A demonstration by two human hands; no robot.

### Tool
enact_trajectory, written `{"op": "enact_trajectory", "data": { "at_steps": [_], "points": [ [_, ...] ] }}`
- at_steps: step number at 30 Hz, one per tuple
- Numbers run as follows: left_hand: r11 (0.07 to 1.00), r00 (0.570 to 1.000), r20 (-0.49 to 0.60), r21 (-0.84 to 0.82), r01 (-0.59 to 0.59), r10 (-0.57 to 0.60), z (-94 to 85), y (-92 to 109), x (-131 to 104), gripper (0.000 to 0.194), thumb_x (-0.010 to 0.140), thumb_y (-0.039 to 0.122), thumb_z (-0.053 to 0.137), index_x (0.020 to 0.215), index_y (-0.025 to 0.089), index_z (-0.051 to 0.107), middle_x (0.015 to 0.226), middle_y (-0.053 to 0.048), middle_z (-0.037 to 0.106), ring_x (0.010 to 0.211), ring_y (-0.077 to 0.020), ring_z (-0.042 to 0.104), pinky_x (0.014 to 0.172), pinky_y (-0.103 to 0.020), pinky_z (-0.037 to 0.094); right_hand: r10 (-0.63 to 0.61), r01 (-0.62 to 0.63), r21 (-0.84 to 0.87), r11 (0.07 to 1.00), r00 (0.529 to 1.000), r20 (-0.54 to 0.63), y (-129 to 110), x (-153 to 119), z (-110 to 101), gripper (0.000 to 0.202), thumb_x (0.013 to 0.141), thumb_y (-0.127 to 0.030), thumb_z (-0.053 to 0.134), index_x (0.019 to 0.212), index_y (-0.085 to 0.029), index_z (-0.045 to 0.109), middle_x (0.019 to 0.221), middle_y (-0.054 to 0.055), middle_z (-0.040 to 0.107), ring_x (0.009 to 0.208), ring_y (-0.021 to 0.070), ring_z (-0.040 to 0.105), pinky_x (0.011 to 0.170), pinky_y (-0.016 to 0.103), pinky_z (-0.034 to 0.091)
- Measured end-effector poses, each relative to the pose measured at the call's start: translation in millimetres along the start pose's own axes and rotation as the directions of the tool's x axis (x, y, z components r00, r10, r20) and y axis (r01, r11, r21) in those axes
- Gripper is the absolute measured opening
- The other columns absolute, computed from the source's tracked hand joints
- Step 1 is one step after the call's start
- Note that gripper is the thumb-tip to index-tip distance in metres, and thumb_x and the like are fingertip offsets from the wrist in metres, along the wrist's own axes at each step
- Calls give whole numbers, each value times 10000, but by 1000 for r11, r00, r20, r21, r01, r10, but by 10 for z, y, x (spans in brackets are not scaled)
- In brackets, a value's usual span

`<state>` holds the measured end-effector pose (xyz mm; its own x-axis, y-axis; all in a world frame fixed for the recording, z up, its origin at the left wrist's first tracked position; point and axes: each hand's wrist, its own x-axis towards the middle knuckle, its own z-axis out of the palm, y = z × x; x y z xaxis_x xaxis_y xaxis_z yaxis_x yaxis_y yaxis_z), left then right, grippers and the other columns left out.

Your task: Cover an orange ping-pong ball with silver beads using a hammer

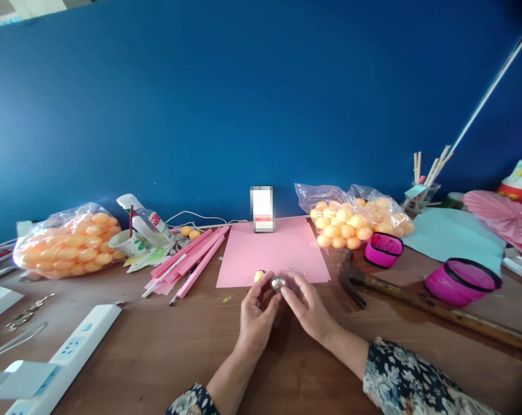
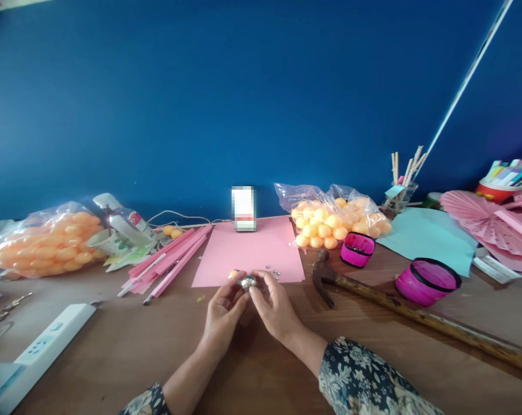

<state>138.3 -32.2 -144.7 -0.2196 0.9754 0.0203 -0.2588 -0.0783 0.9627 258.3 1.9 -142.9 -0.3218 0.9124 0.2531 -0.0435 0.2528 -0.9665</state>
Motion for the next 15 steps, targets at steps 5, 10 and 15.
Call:
{"op": "enact_trajectory", "data": {
  "at_steps": [5,10,15],
  "points": [
    [999,999,-28,44,-20,22,10,40,-18,369,722,252,629,1080,167,599,1123,-90,634,1071,-236,561,922,-338,446,-7,7,22,1000,1000,29,-2,-7,11,284,833,-197,466,1116,-212,492,1132,60,581,1078,189,538,927,351,458],
    [997,998,-38,70,-46,49,-4,16,-22,319,739,246,616,1051,177,611,1092,-78,648,1044,-219,576,924,-333,440,-25,25,-4,1000,998,57,-23,-13,11,305,836,-190,464,1140,-205,484,1167,67,569,1106,189,519,957,354,430],
    [997,997,-61,59,-39,42,-12,-11,-4,320,733,250,624,1043,171,611,1074,-77,654,1021,-220,589,908,-336,452,-27,29,-80,996,999,25,7,12,-3,268,843,-258,493,1104,-205,526,1103,64,611,1054,202,552,922,365,447]
  ]
}}
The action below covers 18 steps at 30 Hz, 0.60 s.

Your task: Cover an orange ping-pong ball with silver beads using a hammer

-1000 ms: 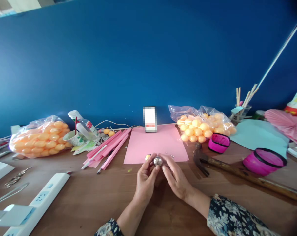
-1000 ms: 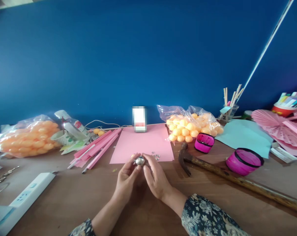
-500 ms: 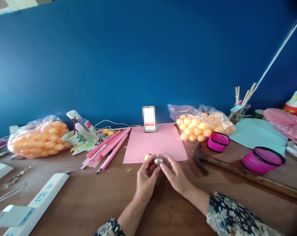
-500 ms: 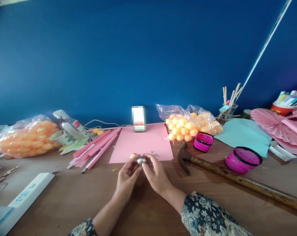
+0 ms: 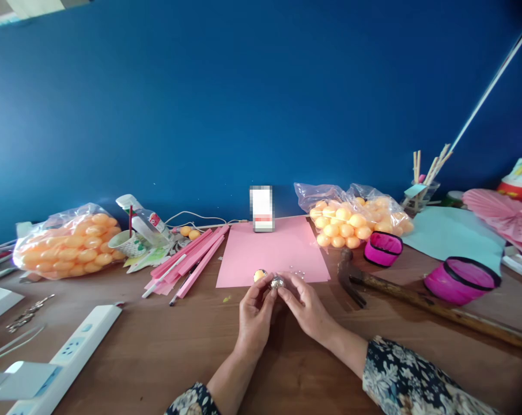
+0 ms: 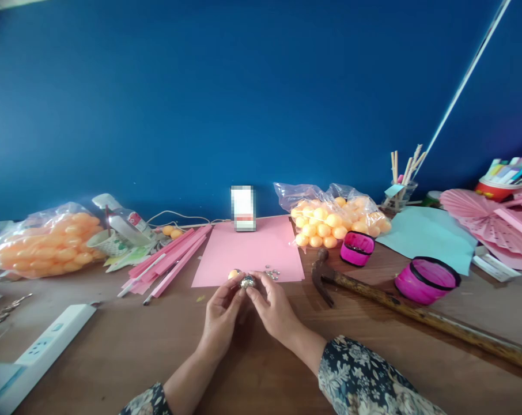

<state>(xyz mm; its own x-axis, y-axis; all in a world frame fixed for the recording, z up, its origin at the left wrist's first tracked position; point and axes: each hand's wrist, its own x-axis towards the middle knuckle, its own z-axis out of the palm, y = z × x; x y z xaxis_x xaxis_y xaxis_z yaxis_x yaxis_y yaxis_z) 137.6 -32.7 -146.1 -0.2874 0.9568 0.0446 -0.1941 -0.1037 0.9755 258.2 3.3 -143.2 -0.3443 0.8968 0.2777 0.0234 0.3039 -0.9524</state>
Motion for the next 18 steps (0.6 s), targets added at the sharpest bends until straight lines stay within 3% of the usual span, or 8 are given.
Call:
{"op": "enact_trajectory", "data": {
  "at_steps": [9,14,18],
  "points": [
    [998,995,87,-34,61,-57,-14,13,74,400,748,271,604,1136,184,561,1183,-89,596,1109,-236,529,953,-370,410,1,6,140,990,999,-52,74,45,22,270,820,-248,525,1087,-209,519,1087,66,615,1023,203,578,900,362,482],
    [988,965,213,14,151,-151,-23,142,274,388,709,283,642,1070,147,604,1090,-121,645,1011,-246,589,901,-386,445,-8,19,122,992,996,-94,95,62,2,320,819,-222,514,1138,-208,488,1131,72,590,1054,196,556,921,365,473],
    [990,958,254,73,117,-132,-22,166,392,342,717,301,631,1016,137,626,1007,-121,673,945,-238,616,882,-395,457,-18,32,110,993,992,-123,115,82,-7,345,810,-191,510,1153,-203,477,1154,77,576,1082,198,538,943,371,457]
  ]
}}
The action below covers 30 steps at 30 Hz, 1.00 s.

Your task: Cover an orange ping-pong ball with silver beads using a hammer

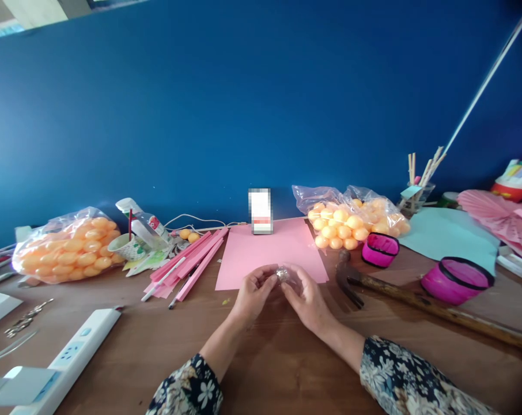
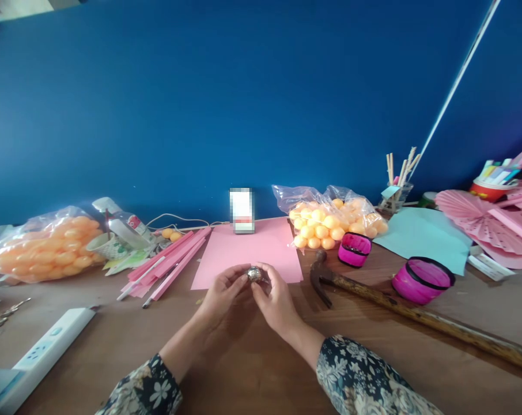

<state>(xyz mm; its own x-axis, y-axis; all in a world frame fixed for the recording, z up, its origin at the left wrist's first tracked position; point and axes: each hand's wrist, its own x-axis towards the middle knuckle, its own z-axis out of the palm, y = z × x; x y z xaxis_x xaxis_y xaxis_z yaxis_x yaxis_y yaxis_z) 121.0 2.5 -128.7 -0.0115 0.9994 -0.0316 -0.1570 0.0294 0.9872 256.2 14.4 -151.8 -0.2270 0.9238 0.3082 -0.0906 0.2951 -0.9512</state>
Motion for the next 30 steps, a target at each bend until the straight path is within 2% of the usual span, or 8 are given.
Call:
{"op": "enact_trajectory", "data": {
  "at_steps": [8,16,21,30],
  "points": [
    [995,998,-41,-87,-47,44,21,-181,-23,403,715,294,630,1091,155,586,1075,-119,647,1006,-244,594,874,-390,469,39,-38,8,999,999,-21,76,-15,19,419,799,-152,495,1211,-201,435,1229,83,531,1141,197,499,973,377,432],
    [996,996,-70,-63,-55,50,6,-184,-49,393,658,257,683,1032,158,622,990,-94,680,962,-237,616,867,-383,479,33,-34,44,998,999,41,25,-17,20,364,790,-135,495,1145,-214,492,1143,64,587,1064,194,558,930,366,470],
    [993,995,-98,-109,-37,26,-5,-198,-46,373,644,243,696,999,148,632,957,-95,689,933,-237,627,840,-385,493,52,-56,64,996,996,67,-20,0,3,336,799,-150,507,1128,-217,513,1137,55,594,1061,190,560,942,353,455],
    [990,997,-58,-126,-56,49,-19,-205,-54,362,670,247,681,1016,155,632,973,-92,683,943,-222,619,875,-373,465,67,-73,102,992,996,63,-24,-4,-2,279,790,-192,551,1067,-219,535,1104,53,610,1000,196,593,898,349,483]
  ]
}}
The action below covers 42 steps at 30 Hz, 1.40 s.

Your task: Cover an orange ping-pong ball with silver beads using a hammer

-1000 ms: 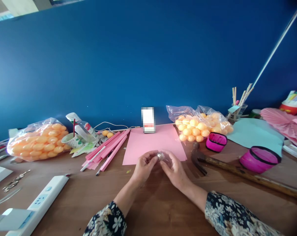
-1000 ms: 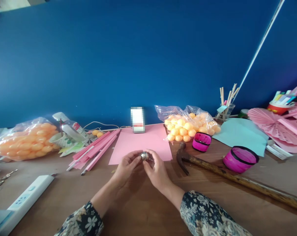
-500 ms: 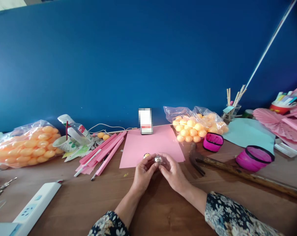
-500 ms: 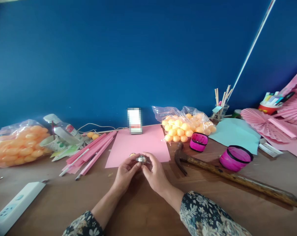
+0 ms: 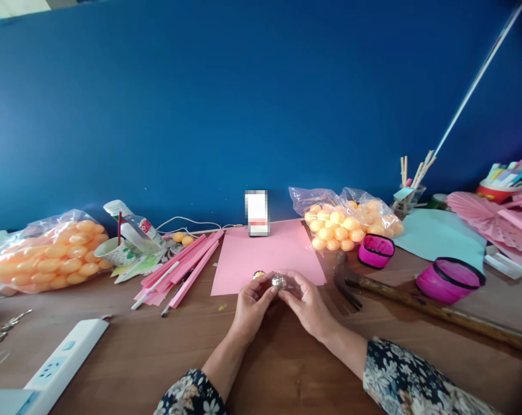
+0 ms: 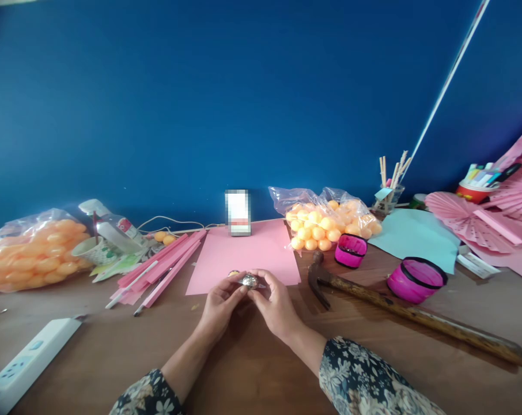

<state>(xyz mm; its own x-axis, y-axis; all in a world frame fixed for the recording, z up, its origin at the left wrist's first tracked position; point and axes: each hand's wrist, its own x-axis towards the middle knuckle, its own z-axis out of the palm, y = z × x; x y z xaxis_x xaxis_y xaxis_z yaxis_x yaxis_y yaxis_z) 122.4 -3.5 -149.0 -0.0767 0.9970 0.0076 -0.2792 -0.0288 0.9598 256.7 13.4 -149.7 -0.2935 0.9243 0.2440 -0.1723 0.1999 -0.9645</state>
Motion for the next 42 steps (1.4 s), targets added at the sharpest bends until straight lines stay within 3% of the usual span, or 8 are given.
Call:
{"op": "enact_trajectory", "data": {
  "at_steps": [8,19,31,38,42],
  "points": [
    [999,1000,-3,-44,-3,2,1,-12,-2,270,695,239,665,948,156,620,923,-70,675,866,-179,631,818,-319,486,20,-19,-90,996,1000,10,39,-14,-4,347,755,-132,555,1089,-214,511,1150,48,575,1089,198,533,944,354,448],
    [999,1000,10,44,11,-11,-27,-14,3,289,727,280,628,976,135,620,893,-84,675,819,-179,637,784,-313,497,65,-60,-43,997,991,121,-11,-7,-49,345,771,-181,573,1105,-226,496,1121,50,582,1005,187,581,880,347,492],
    [979,1000,31,202,-9,3,-18,-8,14,231,770,321,563,930,164,616,873,-58,657,828,-189,623,740,-304,496,39,-12,-261,965,995,97,16,5,-102,329,749,-194,595,1071,-217,528,1075,44,592,1014,196,558,870,355,481],
    [998,999,-42,68,4,-1,-33,-21,10,272,720,292,628,945,142,603,908,-82,657,810,-180,623,739,-300,489,38,-26,-127,992,995,96,-13,-17,-60,386,744,-204,612,1114,-226,501,1124,51,576,1007,189,572,833,317,510],
    [1000,999,-30,-24,16,-17,-32,-24,11,289,700,253,654,961,141,599,912,-81,656,822,-173,620,757,-301,484,40,-31,-117,993,997,70,-45,-11,-59,320,768,-220,593,1082,-220,533,1064,48,605,973,191,588,834,328,509]
  ]
}}
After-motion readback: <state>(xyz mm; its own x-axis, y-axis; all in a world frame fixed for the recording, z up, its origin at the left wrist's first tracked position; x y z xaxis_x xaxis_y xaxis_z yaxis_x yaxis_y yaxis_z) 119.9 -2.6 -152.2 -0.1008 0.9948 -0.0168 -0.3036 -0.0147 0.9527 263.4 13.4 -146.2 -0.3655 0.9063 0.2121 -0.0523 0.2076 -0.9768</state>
